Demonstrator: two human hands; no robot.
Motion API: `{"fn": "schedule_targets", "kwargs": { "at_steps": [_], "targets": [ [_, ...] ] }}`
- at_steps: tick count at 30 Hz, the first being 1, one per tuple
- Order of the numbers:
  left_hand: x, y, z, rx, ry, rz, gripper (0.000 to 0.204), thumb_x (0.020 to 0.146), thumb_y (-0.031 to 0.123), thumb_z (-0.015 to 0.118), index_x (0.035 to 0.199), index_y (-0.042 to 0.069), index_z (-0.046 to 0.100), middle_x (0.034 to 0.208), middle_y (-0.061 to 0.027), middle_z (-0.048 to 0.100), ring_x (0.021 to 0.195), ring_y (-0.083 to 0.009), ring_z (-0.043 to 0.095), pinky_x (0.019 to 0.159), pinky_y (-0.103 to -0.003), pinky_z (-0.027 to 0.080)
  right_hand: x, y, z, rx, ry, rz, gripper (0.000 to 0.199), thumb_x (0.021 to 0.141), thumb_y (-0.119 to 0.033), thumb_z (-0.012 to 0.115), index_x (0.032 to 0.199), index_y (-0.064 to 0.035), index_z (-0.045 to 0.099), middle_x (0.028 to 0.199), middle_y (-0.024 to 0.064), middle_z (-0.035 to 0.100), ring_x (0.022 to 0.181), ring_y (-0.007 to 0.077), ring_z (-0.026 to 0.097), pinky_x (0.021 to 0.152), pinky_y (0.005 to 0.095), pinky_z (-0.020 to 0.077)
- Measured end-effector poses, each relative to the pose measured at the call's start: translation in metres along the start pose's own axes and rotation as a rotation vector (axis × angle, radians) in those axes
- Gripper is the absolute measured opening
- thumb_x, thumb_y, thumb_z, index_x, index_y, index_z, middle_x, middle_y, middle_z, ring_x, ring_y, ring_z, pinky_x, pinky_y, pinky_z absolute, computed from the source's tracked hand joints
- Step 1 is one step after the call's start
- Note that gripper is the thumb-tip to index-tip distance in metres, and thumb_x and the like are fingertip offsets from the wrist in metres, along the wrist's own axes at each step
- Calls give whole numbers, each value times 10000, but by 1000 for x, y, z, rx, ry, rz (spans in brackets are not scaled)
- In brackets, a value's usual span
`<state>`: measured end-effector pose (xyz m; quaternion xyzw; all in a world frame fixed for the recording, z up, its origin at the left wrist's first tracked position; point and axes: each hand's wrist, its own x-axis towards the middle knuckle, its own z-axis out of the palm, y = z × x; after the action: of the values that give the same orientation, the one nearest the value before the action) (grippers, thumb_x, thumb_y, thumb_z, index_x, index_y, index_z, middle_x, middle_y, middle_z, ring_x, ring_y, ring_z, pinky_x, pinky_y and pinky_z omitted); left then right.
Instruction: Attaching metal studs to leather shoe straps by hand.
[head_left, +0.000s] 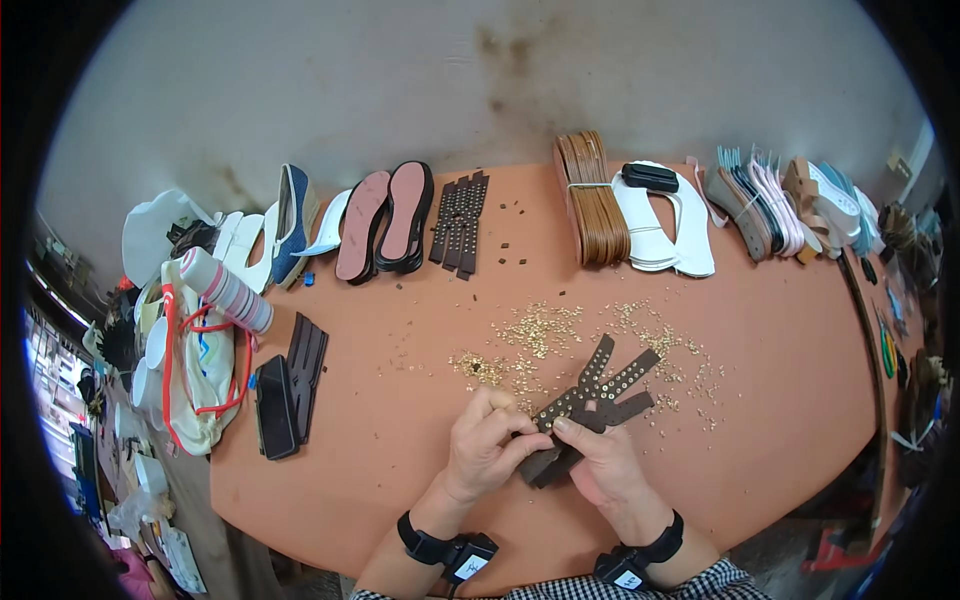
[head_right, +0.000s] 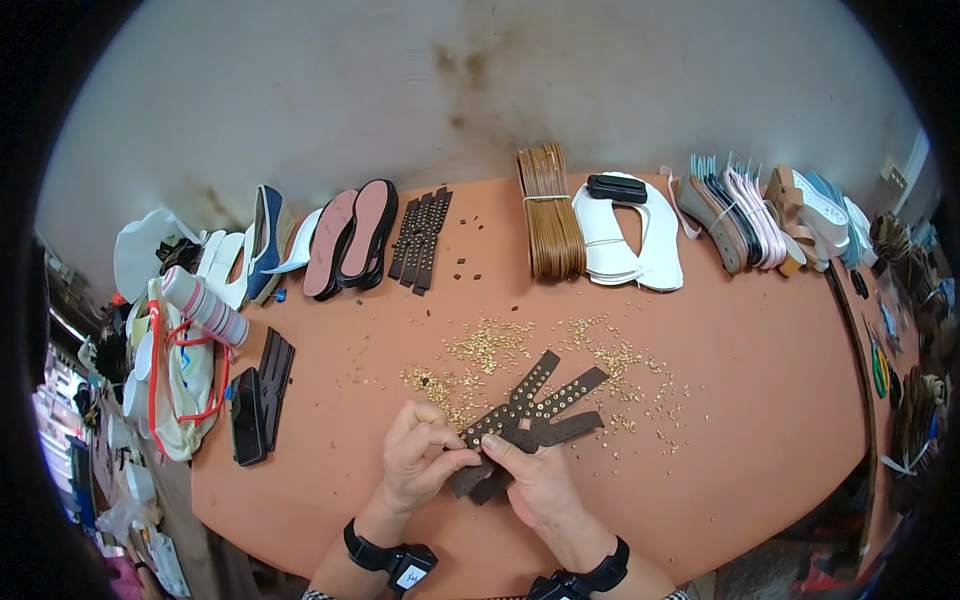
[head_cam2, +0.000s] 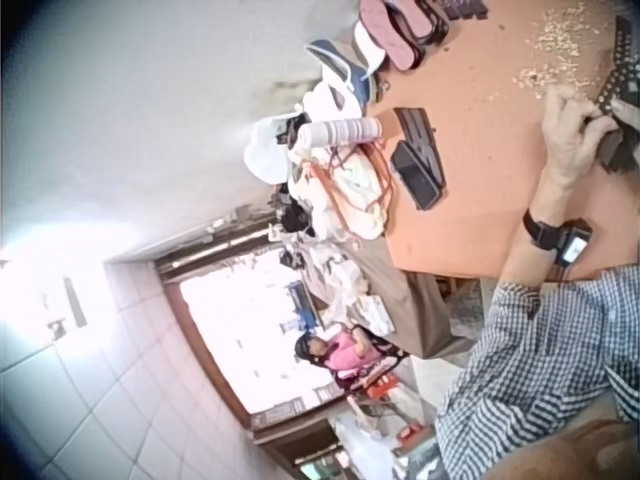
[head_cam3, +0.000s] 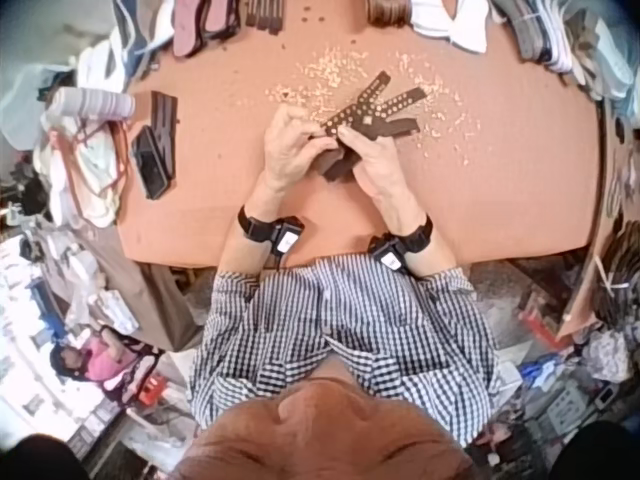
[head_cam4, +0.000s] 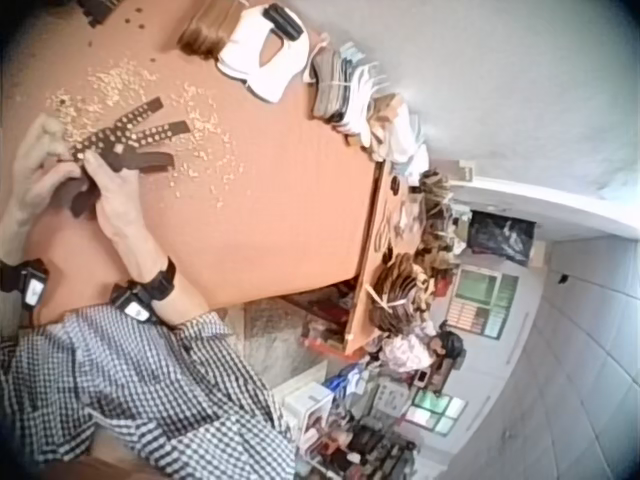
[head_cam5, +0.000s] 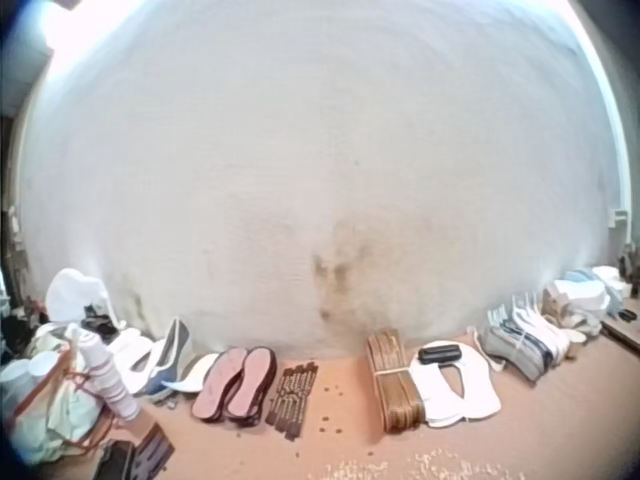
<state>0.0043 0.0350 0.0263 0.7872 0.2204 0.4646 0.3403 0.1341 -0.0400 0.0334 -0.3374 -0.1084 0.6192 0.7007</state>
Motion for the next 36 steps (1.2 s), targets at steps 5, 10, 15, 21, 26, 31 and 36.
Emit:
{"fn": "schedule_targets", "kwargs": {
  "at_steps": [5,10,15,21,26,31,36],
  "targets": [
    [-1,-1,2,-65,5,-21,191,631,61,752,721,43,585,757,-44,471,628,-137,472,525,-243,391,-1,0,0,22,18,1,165,805,49,553,939,-42,519,844,41,579,767,130,575,682,256,481],
    [-5,-3,7,-262,53,-60,176,648,22,733,734,29,580,835,-56,482,707,-137,488,572,-238,405,-3,1,3,78,25,-2,146,808,45,549,929,-33,521,851,53,590,778,132,578,690,258,484],
    [-9,-3,8,-429,77,-124,179,646,8,733,743,31,584,888,-51,470,782,-142,473,632,-241,403,-5,0,7,103,30,1,121,813,33,548,914,-30,526,838,51,594,756,133,582,667,253,486],
    [-10,1,8,-474,59,-185,187,634,30,747,727,34,585,889,-49,461,789,-150,466,671,-244,403,-6,0,4,82,11,-2,107,818,24,545,914,-21,531,817,43,594,740,118,578,656,244,482],
    [-9,2,9,-496,66,-210,175,630,59,755,694,34,594,878,-43,454,788,-156,473,691,-266,409,-9,-2,8,61,14,-30,101,823,34,535,910,-18,534,832,36,588,745,104,570,655,234,478],
    [-8,1,9,-557,62,-211,178,618,56,761,691,33,600,871,-40,451,796,-160,479,697,-275,414,-8,1,7,54,-16,-38,114,825,43,527,922,-17,530,846,37,585,755,98,566,656,226,479],
    [-5,3,10,-594,36,-228,187,607,41,765,698,34,602,882,-41,448,798,-161,480,701,-274,415,-10,-2,9,43,-20,-70,119,827,43,524,931,-16,530,854,42,588,761,100,570,665,224,487]
  ]
}}
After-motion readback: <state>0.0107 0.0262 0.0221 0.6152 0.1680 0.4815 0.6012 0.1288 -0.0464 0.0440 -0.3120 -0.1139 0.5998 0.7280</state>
